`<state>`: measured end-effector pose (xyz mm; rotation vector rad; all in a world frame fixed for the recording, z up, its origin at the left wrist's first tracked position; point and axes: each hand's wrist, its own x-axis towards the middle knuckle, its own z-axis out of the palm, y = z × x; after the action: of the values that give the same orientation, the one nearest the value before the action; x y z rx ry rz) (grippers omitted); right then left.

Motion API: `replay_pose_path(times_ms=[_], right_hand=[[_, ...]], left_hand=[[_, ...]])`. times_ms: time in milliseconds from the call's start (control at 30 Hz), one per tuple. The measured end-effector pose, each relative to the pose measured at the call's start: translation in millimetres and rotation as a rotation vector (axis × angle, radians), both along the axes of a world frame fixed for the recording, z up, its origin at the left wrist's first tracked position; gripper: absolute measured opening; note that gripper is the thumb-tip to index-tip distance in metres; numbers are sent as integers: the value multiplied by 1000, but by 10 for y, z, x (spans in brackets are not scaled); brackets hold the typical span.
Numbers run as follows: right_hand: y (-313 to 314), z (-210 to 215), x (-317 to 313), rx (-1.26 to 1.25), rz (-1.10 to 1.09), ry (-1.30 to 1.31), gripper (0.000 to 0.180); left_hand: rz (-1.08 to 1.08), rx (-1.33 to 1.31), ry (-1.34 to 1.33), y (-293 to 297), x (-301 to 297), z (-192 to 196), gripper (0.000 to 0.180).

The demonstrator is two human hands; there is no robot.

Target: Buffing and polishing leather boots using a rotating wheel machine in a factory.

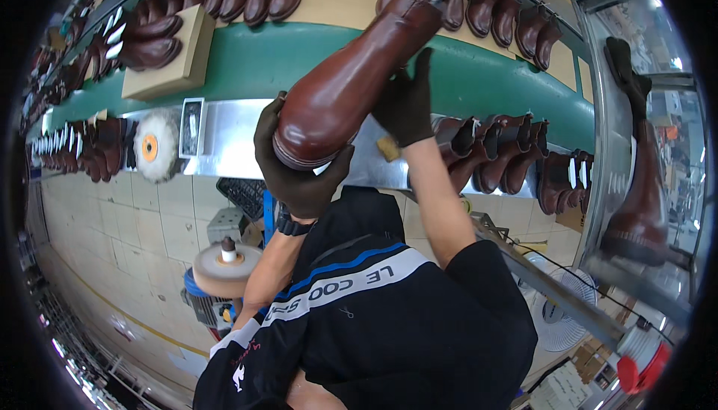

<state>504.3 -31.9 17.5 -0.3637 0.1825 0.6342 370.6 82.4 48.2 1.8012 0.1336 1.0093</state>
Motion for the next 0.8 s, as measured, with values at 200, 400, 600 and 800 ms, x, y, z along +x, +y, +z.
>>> replay_pose_path(times_ms=[200,400,600,800], right_hand=[[432,8,277,-455,25,-246,58],[1164,-782,1615,-936,50,-613,75],[1671,-1477,2831,-1686,25,-745,112],[1385,-1881,3165,-1688,45,-665,86]], left_hand=[[-51,321,-107,161,542,-551,81],[-45,398,313,429,695,-798,83],[91,286,708,447,35,-982,60],[260,53,878,253,-695,-1182,63]])
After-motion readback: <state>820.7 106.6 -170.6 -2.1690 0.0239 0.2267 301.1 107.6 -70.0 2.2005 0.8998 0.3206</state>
